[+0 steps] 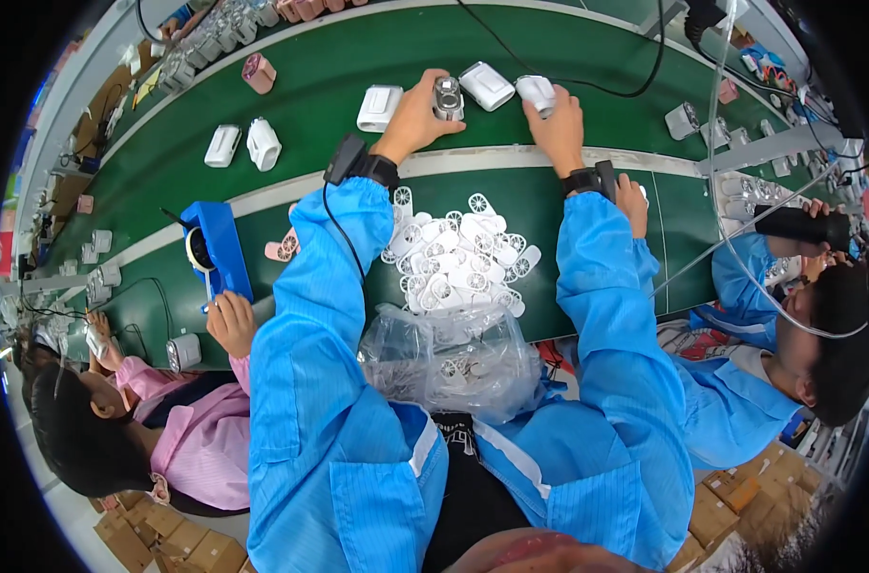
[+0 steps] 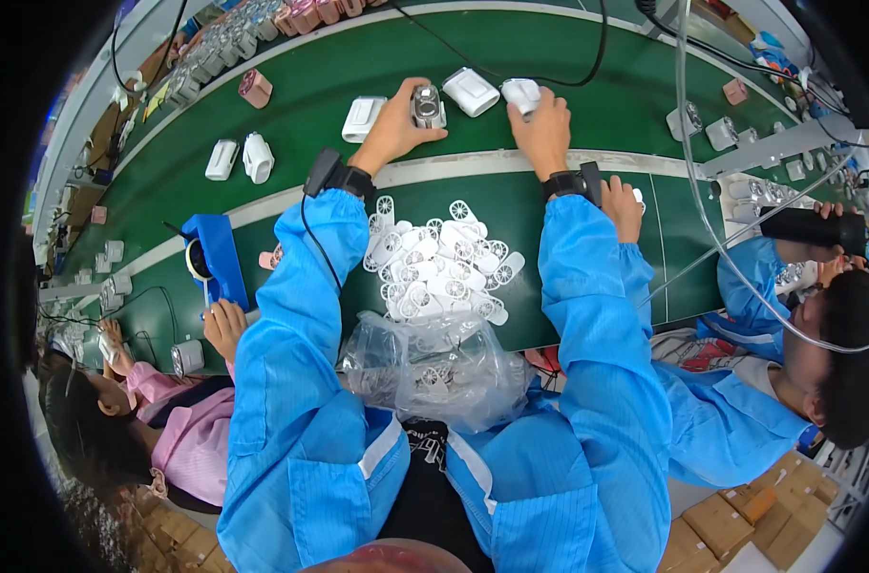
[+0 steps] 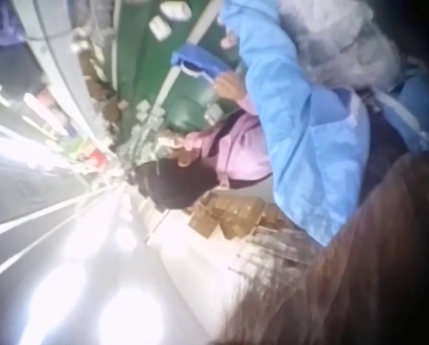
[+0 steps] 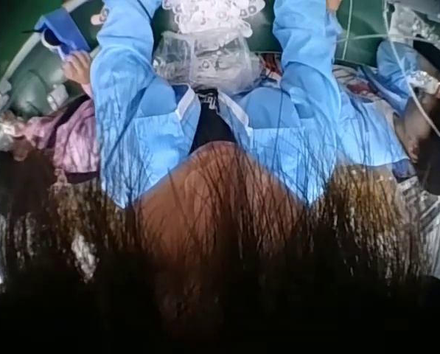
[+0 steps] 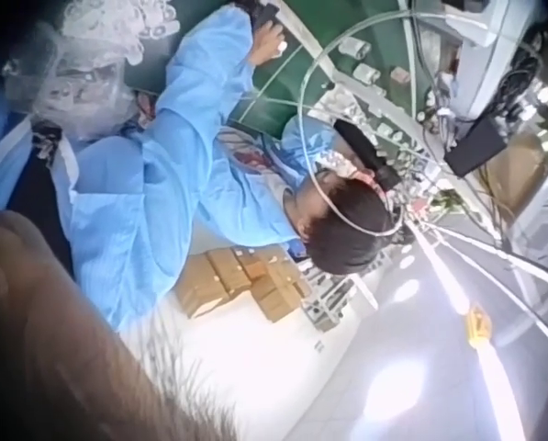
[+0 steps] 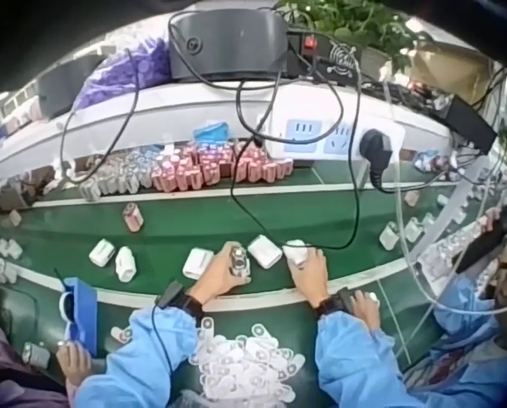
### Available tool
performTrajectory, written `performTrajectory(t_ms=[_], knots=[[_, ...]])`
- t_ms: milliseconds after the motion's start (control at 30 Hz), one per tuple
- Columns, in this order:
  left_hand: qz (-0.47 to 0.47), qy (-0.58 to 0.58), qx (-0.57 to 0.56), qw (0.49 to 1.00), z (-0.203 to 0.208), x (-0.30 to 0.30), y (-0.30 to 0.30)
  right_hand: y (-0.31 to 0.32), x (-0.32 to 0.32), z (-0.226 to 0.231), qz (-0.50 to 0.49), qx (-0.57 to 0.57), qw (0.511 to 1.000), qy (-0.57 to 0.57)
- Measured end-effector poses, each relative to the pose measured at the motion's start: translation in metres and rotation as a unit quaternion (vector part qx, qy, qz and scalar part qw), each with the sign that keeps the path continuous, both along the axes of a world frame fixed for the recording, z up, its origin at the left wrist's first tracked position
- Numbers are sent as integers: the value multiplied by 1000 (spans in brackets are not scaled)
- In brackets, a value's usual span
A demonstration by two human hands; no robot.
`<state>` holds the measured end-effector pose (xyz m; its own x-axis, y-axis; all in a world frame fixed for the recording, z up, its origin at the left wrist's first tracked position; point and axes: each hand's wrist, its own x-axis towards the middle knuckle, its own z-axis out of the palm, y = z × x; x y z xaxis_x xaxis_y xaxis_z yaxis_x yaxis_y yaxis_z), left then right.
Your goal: The person assembles fans by picking up a housing, selecting a fan blade from a pile, and pressing the blade into the housing. They then turn the assembly over, press the back, and place the finished fan onto a conveyor belt.
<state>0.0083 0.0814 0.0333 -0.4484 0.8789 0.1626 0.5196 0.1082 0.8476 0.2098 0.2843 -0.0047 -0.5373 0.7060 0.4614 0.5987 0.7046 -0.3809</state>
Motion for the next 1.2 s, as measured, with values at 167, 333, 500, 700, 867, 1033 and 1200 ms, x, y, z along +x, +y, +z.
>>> performTrajectory(t_ms=[167,333,500,700,867,1033,1200], knots=[[43,111,112,987,30,30,-14,-30,31,74,-13,-147,985,90],[-81,221,177,955,82,94,-85,-145,47,128,260,-399,877,69],[41,-33,-5,999,58,105,-166,-196,62,113,252,-259,929,82],[109,-213,74,968,47,131,-223,-202,78,74,273,-178,943,-65],[128,-250,112,953,38,150,-233,-200,74,84,276,-264,924,-39],[93,-264,115,953,50,169,-234,-239,85,150,260,-579,757,154],[36,-178,143,973,63,180,-231,-266,92,159,310,-493,780,229]])
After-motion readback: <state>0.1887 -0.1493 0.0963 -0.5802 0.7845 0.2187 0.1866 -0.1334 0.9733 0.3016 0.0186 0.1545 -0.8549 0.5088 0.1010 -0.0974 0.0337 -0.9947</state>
